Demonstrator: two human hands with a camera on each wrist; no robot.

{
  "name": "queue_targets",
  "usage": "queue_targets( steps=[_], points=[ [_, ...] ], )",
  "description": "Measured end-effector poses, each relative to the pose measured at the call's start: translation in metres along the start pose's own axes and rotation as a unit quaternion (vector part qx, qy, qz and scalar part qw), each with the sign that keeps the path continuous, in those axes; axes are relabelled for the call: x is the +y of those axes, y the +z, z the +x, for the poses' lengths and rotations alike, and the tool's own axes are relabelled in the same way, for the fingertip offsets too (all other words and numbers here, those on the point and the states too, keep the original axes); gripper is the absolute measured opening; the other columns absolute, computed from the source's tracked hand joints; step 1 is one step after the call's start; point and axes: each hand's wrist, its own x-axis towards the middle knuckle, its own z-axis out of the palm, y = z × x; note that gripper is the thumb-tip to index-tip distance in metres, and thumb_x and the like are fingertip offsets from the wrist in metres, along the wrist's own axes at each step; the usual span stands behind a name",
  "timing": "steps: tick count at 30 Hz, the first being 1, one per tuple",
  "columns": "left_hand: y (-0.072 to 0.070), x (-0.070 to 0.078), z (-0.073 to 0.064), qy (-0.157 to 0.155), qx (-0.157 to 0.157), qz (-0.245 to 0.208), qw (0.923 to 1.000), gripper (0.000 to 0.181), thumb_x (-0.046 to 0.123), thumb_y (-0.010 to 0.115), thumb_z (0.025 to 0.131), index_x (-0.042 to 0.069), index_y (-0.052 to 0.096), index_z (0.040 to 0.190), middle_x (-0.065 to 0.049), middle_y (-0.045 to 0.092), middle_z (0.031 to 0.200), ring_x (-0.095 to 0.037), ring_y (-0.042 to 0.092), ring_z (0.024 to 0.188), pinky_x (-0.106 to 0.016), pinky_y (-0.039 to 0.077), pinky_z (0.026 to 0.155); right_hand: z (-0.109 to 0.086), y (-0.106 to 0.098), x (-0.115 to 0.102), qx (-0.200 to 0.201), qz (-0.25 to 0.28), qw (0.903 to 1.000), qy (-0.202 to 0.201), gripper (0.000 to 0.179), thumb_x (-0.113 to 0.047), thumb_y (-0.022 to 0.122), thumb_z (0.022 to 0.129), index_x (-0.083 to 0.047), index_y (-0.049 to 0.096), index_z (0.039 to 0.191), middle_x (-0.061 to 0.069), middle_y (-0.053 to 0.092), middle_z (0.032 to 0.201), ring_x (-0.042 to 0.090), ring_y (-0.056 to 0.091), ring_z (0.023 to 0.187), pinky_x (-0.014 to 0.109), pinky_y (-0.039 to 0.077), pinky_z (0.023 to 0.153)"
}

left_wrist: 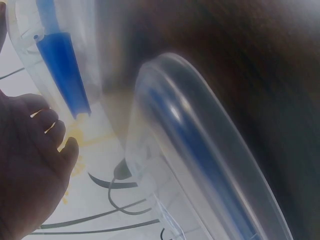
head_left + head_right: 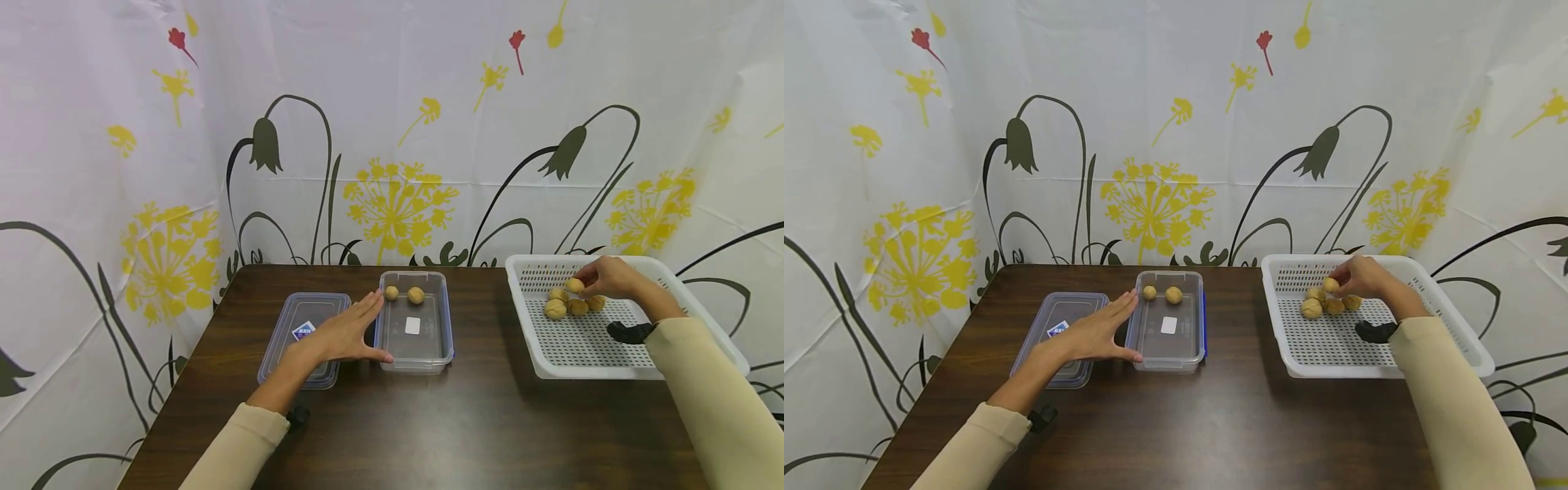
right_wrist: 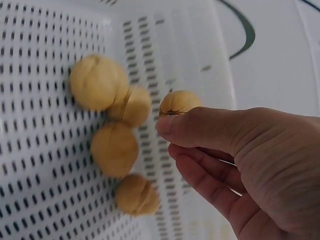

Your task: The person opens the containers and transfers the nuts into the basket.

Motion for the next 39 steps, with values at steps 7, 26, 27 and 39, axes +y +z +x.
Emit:
queue_targets(
  steps=[7, 26, 27, 39],
  points=[
    [0.001, -0.003, 0.001, -0.001, -0.001, 0.006, 1.0, 0.126, 0.07, 0.076, 0.086, 0.0, 0.012, 0.169, -0.014, 0.003, 0.178, -0.032, 0.008, 0.164, -0.058, 0.023, 0.128, -0.009, 0.003, 0.021, 0.01, -0.008, 0.9998, 0.015, 0.041, -0.009, 0.089, 0.084, 0.014, 0.074, 0.114, 0.018, 0.08, 0.095, 0.023, 0.075, 0.084, 0.036, 0.06, 0.075],
    [0.0, 0.001, 0.0, -0.002, 0.002, 0.005, 1.0, 0.125, 0.07, 0.076, 0.086, 0.002, 0.012, 0.169, -0.013, 0.003, 0.179, -0.032, 0.009, 0.164, -0.06, 0.025, 0.127, -0.005, 0.021, 0.025, 0.039, -0.007, 0.9987, 0.031, 0.04, -0.001, 0.086, 0.079, 0.019, 0.071, 0.111, 0.017, 0.077, 0.088, 0.023, 0.07, 0.079, 0.039, 0.059, 0.072],
    [0.0, 0.0, 0.001, -0.003, 0.002, 0.006, 1.0, 0.125, 0.071, 0.076, 0.086, 0.002, 0.012, 0.169, -0.013, 0.002, 0.179, -0.031, 0.009, 0.164, -0.059, 0.025, 0.127, -0.005, 0.022, 0.025, 0.042, -0.007, 0.9987, 0.028, 0.039, 0.0, 0.086, 0.08, 0.019, 0.071, 0.111, 0.017, 0.077, 0.088, 0.024, 0.071, 0.079, 0.04, 0.06, 0.072],
    [0.0, 0.0, -0.001, -0.001, 0.001, 0.002, 1.0, 0.125, 0.07, 0.076, 0.086, 0.001, 0.013, 0.169, -0.014, 0.004, 0.178, -0.032, 0.009, 0.164, -0.058, 0.022, 0.128, -0.005, 0.019, 0.019, 0.062, -0.01, 0.9979, 0.019, 0.043, 0.0, 0.086, 0.082, 0.02, 0.069, 0.116, 0.03, 0.075, 0.101, 0.037, 0.075, 0.087, 0.055, 0.061, 0.081]
  ],
)
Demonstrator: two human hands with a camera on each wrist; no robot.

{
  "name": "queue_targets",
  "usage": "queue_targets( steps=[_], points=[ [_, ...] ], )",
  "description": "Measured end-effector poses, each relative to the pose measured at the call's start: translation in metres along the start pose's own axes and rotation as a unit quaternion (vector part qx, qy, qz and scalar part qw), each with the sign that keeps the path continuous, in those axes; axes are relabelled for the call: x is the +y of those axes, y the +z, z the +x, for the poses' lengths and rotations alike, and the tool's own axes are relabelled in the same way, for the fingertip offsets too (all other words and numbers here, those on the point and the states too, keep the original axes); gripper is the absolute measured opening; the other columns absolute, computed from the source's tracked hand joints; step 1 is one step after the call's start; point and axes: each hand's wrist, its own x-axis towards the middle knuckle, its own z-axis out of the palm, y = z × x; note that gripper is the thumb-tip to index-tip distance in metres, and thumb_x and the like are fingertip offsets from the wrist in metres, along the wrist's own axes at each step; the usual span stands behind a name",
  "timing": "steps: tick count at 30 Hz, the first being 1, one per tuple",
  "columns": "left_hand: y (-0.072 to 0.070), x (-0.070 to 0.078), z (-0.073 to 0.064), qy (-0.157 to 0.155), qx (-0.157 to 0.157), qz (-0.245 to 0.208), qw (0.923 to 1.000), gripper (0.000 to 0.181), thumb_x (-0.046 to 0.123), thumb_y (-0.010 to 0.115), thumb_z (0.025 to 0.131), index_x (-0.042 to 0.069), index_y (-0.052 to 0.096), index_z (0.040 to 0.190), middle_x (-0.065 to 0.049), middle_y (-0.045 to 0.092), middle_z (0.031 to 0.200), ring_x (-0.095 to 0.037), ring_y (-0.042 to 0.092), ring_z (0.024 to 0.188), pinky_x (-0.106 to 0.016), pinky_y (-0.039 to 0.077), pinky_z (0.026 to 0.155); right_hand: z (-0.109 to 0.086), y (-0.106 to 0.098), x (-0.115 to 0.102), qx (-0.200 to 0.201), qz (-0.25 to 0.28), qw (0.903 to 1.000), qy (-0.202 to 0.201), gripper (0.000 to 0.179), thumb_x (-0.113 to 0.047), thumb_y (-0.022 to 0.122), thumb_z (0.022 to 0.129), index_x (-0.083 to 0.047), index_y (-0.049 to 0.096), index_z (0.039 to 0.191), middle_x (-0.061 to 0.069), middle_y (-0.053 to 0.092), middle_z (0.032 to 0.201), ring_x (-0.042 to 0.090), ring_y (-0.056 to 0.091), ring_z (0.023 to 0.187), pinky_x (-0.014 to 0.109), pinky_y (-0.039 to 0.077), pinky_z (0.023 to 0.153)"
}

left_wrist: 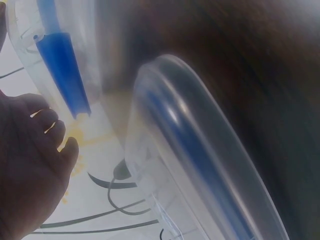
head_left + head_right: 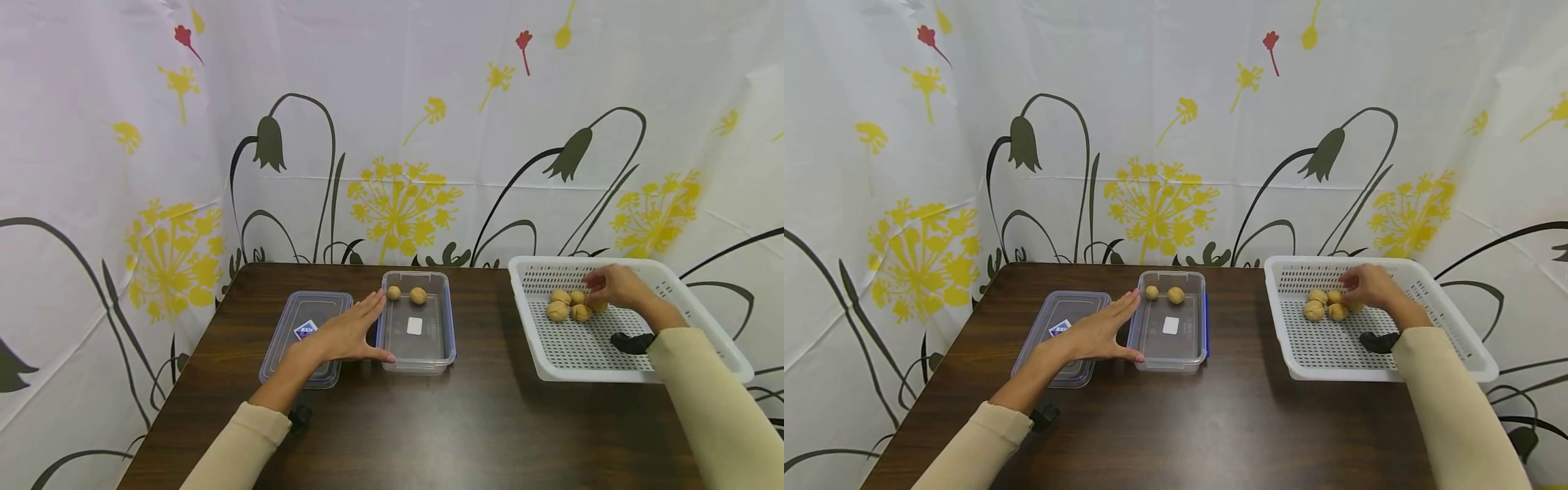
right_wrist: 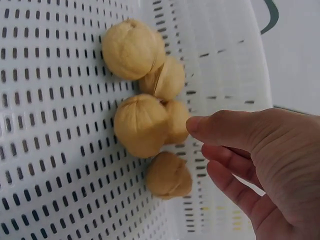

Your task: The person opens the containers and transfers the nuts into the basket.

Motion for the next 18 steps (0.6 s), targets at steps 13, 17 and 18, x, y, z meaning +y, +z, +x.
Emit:
queue_targets(
  steps=[13, 17, 18],
  points=[
    [0.0, -0.002, 0.001, -0.001, 0.0, 0.002, 1.0, 0.125, 0.07, 0.076, 0.086, 0.0, 0.014, 0.169, -0.014, 0.005, 0.178, -0.032, 0.009, 0.164, -0.059, 0.023, 0.128, 0.008, -0.014, -0.042, 0.037, -0.036, 0.9984, -0.024, 0.041, -0.012, 0.085, 0.088, 0.014, 0.072, 0.116, 0.024, 0.077, 0.099, 0.036, 0.073, 0.09, 0.056, 0.059, 0.082],
    [-0.001, -0.001, 0.001, -0.001, -0.002, 0.0, 1.0, 0.124, 0.069, 0.077, 0.086, 0.0, 0.014, 0.169, -0.014, 0.005, 0.178, -0.032, 0.009, 0.164, -0.058, 0.022, 0.128, 0.01, -0.017, -0.059, 0.047, -0.032, 0.9975, -0.041, 0.039, -0.013, 0.085, 0.088, 0.013, 0.073, 0.116, 0.022, 0.078, 0.098, 0.034, 0.074, 0.089, 0.05, 0.06, 0.08],
    [0.0, -0.001, 0.001, -0.001, -0.003, 0.0, 1.0, 0.125, 0.069, 0.077, 0.086, 0.0, 0.013, 0.169, -0.014, 0.005, 0.178, -0.032, 0.009, 0.164, -0.058, 0.022, 0.128, 0.011, -0.018, -0.062, 0.048, -0.029, 0.9974, -0.046, 0.04, -0.013, 0.085, 0.088, 0.012, 0.073, 0.116, 0.022, 0.078, 0.099, 0.034, 0.074, 0.089, 0.048, 0.06, 0.079]
  ],
)
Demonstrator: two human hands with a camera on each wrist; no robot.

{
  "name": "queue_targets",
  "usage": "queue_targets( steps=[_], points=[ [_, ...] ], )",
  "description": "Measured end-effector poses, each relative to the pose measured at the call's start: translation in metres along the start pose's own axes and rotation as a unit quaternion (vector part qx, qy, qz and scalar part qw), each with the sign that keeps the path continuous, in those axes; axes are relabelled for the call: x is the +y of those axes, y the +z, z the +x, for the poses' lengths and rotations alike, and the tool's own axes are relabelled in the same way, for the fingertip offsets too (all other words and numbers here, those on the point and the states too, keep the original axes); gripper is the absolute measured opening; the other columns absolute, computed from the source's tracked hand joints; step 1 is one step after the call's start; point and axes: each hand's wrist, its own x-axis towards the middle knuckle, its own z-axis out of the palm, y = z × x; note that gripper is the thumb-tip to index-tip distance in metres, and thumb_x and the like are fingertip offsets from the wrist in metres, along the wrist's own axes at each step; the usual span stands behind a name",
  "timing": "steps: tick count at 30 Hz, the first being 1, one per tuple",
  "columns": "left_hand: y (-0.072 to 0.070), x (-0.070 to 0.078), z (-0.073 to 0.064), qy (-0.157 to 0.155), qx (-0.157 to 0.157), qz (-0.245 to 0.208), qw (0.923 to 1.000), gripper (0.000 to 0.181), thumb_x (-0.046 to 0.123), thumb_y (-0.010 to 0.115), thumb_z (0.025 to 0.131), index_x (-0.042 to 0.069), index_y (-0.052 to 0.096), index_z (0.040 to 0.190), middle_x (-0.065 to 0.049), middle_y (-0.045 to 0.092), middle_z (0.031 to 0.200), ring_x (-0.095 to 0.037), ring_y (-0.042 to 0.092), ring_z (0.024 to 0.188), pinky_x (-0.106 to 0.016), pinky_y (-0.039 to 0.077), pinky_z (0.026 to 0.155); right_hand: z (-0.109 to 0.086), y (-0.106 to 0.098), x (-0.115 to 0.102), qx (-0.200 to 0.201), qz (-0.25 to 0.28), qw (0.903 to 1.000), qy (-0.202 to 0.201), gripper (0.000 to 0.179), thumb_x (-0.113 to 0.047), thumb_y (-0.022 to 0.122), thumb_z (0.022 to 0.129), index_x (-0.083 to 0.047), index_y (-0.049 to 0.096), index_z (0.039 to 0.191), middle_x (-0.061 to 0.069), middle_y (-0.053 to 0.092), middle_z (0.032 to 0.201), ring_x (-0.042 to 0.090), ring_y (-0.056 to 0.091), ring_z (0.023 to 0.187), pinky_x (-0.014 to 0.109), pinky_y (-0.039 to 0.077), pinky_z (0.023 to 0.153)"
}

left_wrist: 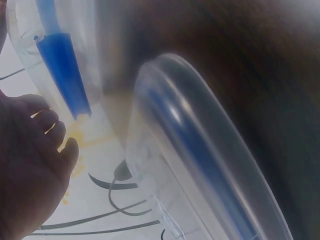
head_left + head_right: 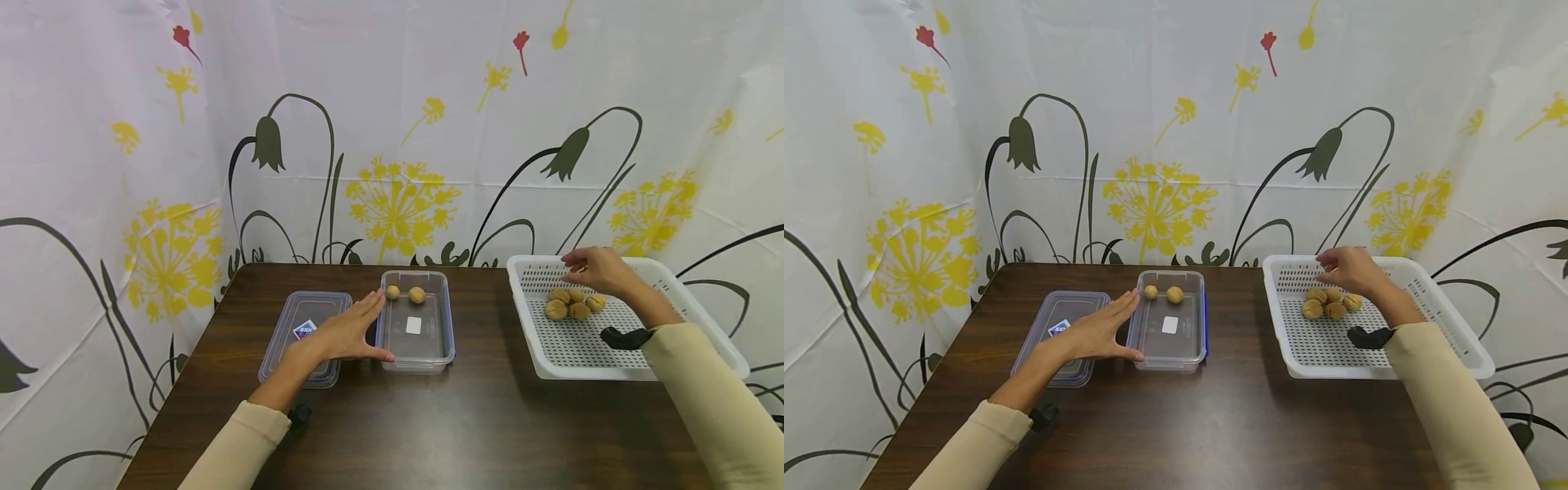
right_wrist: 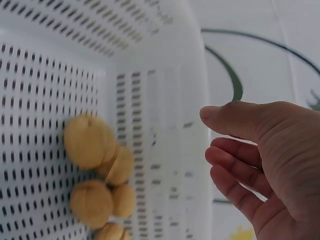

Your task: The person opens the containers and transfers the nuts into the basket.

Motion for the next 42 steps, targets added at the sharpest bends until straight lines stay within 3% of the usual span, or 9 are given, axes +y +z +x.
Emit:
queue_targets(
  steps=[7, 17, 29, 36, 42],
  points=[
    [-0.001, 0.002, -0.001, 0.0, -0.002, 0.0, 1.0, 0.124, 0.069, 0.076, 0.086, 0.001, 0.013, 0.169, -0.014, 0.004, 0.178, -0.031, 0.008, 0.164, -0.058, 0.022, 0.128, 0.008, 0.001, -0.03, 0.005, 0.017, 0.9995, -0.027, 0.04, -0.012, 0.085, 0.089, 0.011, 0.073, 0.119, 0.021, 0.078, 0.1, 0.032, 0.074, 0.09, 0.043, 0.059, 0.078],
    [0.001, 0.002, -0.001, -0.001, 0.001, 0.004, 1.0, 0.125, 0.069, 0.077, 0.086, 0.001, 0.013, 0.169, -0.014, 0.004, 0.178, -0.032, 0.009, 0.164, -0.059, 0.024, 0.127, 0.025, 0.015, -0.081, -0.017, 0.048, 0.9938, -0.099, 0.038, -0.009, 0.087, 0.087, 0.008, 0.075, 0.119, 0.019, 0.079, 0.104, 0.028, 0.077, 0.091, 0.048, 0.063, 0.083],
    [-0.001, 0.004, -0.002, 0.001, 0.001, 0.0, 1.0, 0.125, 0.068, 0.077, 0.086, 0.002, 0.012, 0.169, -0.015, 0.005, 0.178, -0.032, 0.009, 0.164, -0.059, 0.023, 0.127, 0.062, 0.049, -0.134, -0.055, 0.084, 0.977, -0.188, 0.034, -0.005, 0.089, 0.083, 0.007, 0.078, 0.112, 0.017, 0.08, 0.104, 0.035, 0.079, 0.092, 0.042, 0.064, 0.082],
    [0.0, 0.003, -0.001, -0.001, 0.0, 0.002, 1.0, 0.125, 0.068, 0.077, 0.086, 0.001, 0.013, 0.169, -0.016, 0.005, 0.178, -0.032, 0.009, 0.164, -0.058, 0.023, 0.128, 0.077, 0.076, -0.158, -0.079, 0.096, 0.9708, -0.205, 0.039, -0.009, 0.088, 0.084, 0.007, 0.076, 0.118, 0.019, 0.08, 0.106, 0.03, 0.079, 0.093, 0.04, 0.064, 0.083],
    [-0.001, 0.003, 0.0, -0.004, -0.003, 0.004, 1.0, 0.125, 0.07, 0.076, 0.086, 0.002, 0.012, 0.169, -0.015, 0.004, 0.178, -0.032, 0.009, 0.164, -0.057, 0.023, 0.128, 0.082, 0.101, -0.173, -0.087, 0.151, 0.969, -0.175, 0.045, -0.009, 0.086, 0.087, 0.011, 0.071, 0.124, 0.025, 0.076, 0.115, 0.031, 0.079, 0.099, 0.035, 0.064, 0.086]
  ],
)
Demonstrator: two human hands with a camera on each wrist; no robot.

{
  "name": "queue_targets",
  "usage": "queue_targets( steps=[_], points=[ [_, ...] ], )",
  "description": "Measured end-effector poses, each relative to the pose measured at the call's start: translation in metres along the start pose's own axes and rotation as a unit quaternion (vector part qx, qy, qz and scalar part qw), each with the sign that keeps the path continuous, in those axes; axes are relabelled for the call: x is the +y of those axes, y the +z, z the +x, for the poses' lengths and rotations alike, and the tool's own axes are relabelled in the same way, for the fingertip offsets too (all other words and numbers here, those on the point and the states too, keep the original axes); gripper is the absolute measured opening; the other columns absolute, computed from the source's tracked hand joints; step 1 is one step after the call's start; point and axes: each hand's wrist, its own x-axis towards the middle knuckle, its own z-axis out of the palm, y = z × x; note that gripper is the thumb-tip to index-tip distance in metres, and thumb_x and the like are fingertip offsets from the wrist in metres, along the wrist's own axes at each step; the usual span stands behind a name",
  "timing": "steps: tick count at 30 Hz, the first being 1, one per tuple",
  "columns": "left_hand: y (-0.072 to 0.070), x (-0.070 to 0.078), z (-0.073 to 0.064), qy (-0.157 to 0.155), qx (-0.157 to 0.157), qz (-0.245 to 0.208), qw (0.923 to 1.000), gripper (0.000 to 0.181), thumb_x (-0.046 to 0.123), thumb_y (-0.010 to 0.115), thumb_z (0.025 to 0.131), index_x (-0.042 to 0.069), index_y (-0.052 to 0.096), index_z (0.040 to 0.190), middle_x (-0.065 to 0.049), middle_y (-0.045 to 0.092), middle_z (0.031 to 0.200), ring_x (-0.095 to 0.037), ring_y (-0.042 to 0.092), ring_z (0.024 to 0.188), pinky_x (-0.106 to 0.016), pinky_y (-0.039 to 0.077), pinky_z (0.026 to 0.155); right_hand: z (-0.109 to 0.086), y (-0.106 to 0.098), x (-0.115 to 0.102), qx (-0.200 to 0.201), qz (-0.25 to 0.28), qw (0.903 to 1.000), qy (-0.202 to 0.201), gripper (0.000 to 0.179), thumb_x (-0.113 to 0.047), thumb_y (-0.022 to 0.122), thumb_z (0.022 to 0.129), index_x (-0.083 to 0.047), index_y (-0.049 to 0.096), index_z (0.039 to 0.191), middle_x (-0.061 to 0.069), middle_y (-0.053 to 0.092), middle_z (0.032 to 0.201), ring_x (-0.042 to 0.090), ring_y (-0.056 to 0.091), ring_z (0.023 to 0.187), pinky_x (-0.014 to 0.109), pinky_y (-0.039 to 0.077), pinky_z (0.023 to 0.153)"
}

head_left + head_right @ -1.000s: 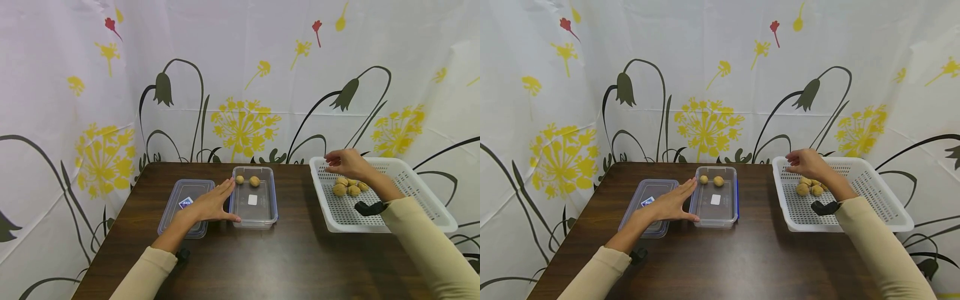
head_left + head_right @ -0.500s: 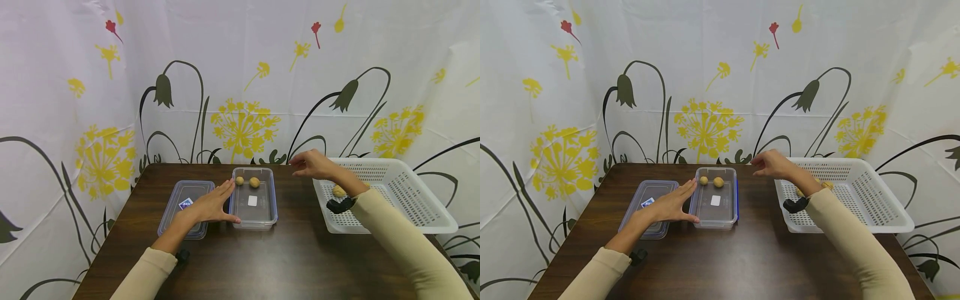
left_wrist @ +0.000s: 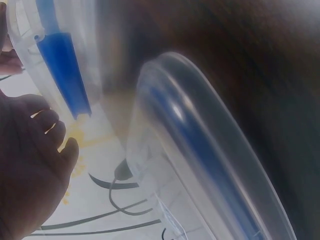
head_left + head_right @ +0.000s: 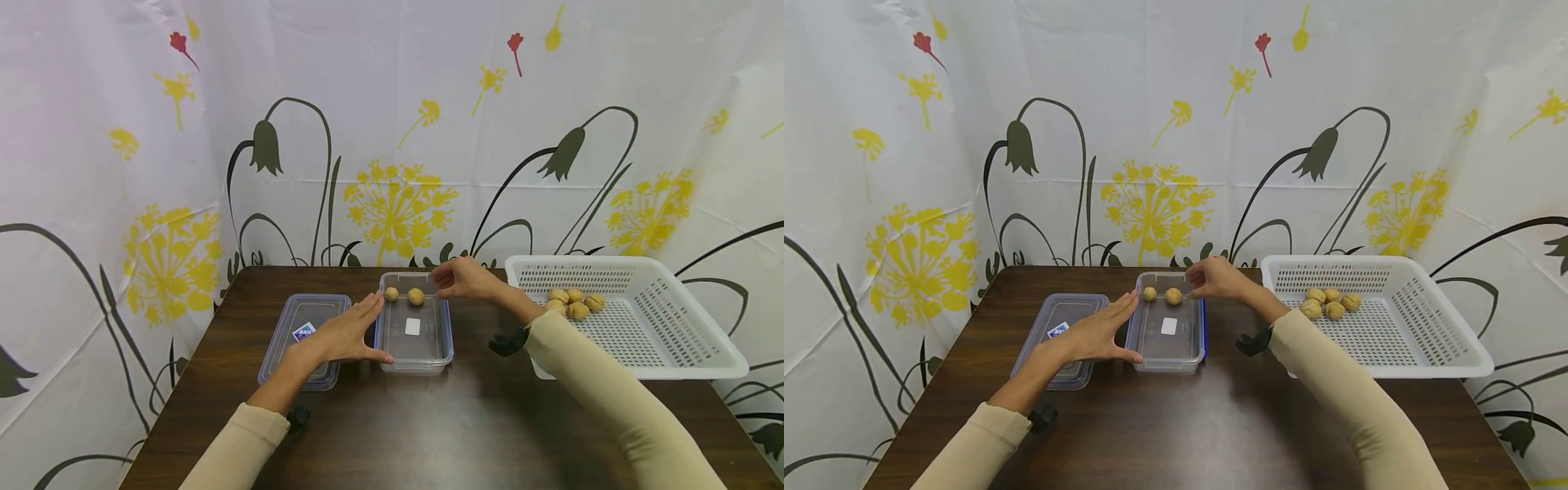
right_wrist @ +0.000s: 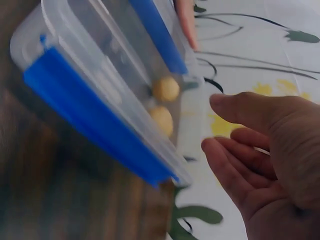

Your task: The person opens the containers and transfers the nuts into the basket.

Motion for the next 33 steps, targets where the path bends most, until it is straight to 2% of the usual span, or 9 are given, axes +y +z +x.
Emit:
queue_targets(
  steps=[4, 11, 14, 16, 18, 21, 25, 29, 33],
  points=[
    [0.0, -0.001, 0.001, 0.001, -0.001, 0.004, 1.0, 0.125, 0.071, 0.075, 0.086, 0.002, 0.012, 0.169, -0.015, 0.004, 0.178, -0.032, 0.009, 0.164, -0.057, 0.023, 0.128, 0.006, 0.02, -0.008, 0.03, 0.017, 0.998, 0.053, 0.047, -0.009, 0.085, 0.088, 0.012, 0.07, 0.127, 0.025, 0.076, 0.117, 0.032, 0.078, 0.103, 0.037, 0.063, 0.088],
    [0.0, -0.001, 0.001, 0.005, 0.002, 0.003, 1.0, 0.125, 0.07, 0.076, 0.086, 0.001, 0.014, 0.169, -0.015, 0.005, 0.178, -0.032, 0.009, 0.164, -0.058, 0.024, 0.128, 0.011, 0.052, -0.028, 0.079, 0.015, 0.9861, 0.145, 0.049, -0.017, 0.089, 0.086, 0.01, 0.073, 0.124, 0.023, 0.078, 0.113, 0.033, 0.077, 0.102, 0.045, 0.062, 0.091],
    [0.001, -0.002, 0.001, 0.007, 0.004, 0.004, 1.0, 0.125, 0.07, 0.076, 0.086, 0.001, 0.013, 0.169, -0.015, 0.005, 0.178, -0.033, 0.01, 0.164, -0.058, 0.025, 0.127, 0.012, 0.064, -0.033, 0.087, 0.011, 0.9815, 0.17, 0.036, -0.016, 0.091, 0.085, 0.007, 0.076, 0.109, 0.017, 0.078, 0.095, 0.025, 0.073, 0.082, 0.037, 0.06, 0.076],
    [0.001, -0.002, 0.001, 0.008, 0.004, 0.005, 1.0, 0.125, 0.07, 0.076, 0.086, 0.001, 0.013, 0.169, -0.016, 0.005, 0.178, -0.033, 0.01, 0.164, -0.057, 0.024, 0.128, 0.013, 0.071, -0.036, 0.1, 0.002, 0.9789, 0.178, 0.026, -0.016, 0.091, 0.083, 0.002, 0.074, 0.09, 0.007, 0.069, 0.076, 0.017, 0.061, 0.066, 0.029, 0.051, 0.062],
    [0.0, -0.002, 0.0, 0.008, 0.004, 0.003, 1.0, 0.124, 0.069, 0.076, 0.086, 0.001, 0.013, 0.169, -0.016, 0.005, 0.178, -0.033, 0.01, 0.164, -0.057, 0.023, 0.128, 0.014, 0.077, -0.039, 0.113, 0.005, 0.9766, 0.183, 0.028, -0.014, 0.091, 0.083, -0.005, 0.065, 0.076, 0.0, 0.054, 0.065, 0.014, 0.047, 0.058, 0.026, 0.039, 0.056],
    [-0.001, -0.001, 0.0, 0.008, 0.004, 0.001, 1.0, 0.124, 0.069, 0.077, 0.087, 0.001, 0.014, 0.169, -0.015, 0.005, 0.178, -0.032, 0.009, 0.164, -0.057, 0.023, 0.128, 0.017, 0.082, -0.04, 0.133, 0.002, 0.9751, 0.178, 0.036, -0.013, 0.09, 0.081, -0.01, 0.056, 0.068, -0.005, 0.043, 0.06, 0.011, 0.04, 0.054, 0.024, 0.033, 0.053],
    [-0.001, -0.002, 0.0, 0.008, 0.005, 0.001, 1.0, 0.123, 0.069, 0.077, 0.086, 0.001, 0.015, 0.169, -0.014, 0.005, 0.178, -0.032, 0.009, 0.164, -0.057, 0.022, 0.128, 0.022, 0.086, -0.041, 0.135, 0.015, 0.9696, 0.203, 0.036, -0.015, 0.089, 0.082, -0.008, 0.056, 0.07, -0.005, 0.043, 0.061, 0.012, 0.041, 0.055, 0.025, 0.033, 0.053],
    [0.001, -0.003, 0.001, 0.01, 0.005, 0.0, 0.9999, 0.124, 0.069, 0.077, 0.086, 0.0, 0.014, 0.168, -0.015, 0.005, 0.178, -0.033, 0.01, 0.164, -0.058, 0.023, 0.128, 0.026, 0.091, -0.042, 0.127, 0.041, 0.9572, 0.257, 0.039, -0.02, 0.091, 0.082, -0.008, 0.055, 0.073, -0.003, 0.044, 0.066, 0.014, 0.044, 0.059, 0.027, 0.035, 0.054],
    [0.001, -0.004, 0.001, 0.009, 0.002, 0.002, 1.0, 0.124, 0.07, 0.076, 0.087, 0.001, 0.013, 0.169, -0.014, 0.003, 0.178, -0.032, 0.009, 0.164, -0.057, 0.023, 0.128, 0.029, 0.096, -0.043, 0.133, 0.058, 0.9459, 0.29, 0.037, -0.022, 0.093, 0.081, -0.004, 0.061, 0.082, 0.0, 0.049, 0.072, 0.017, 0.048, 0.064, 0.029, 0.038, 0.057]
  ],
)
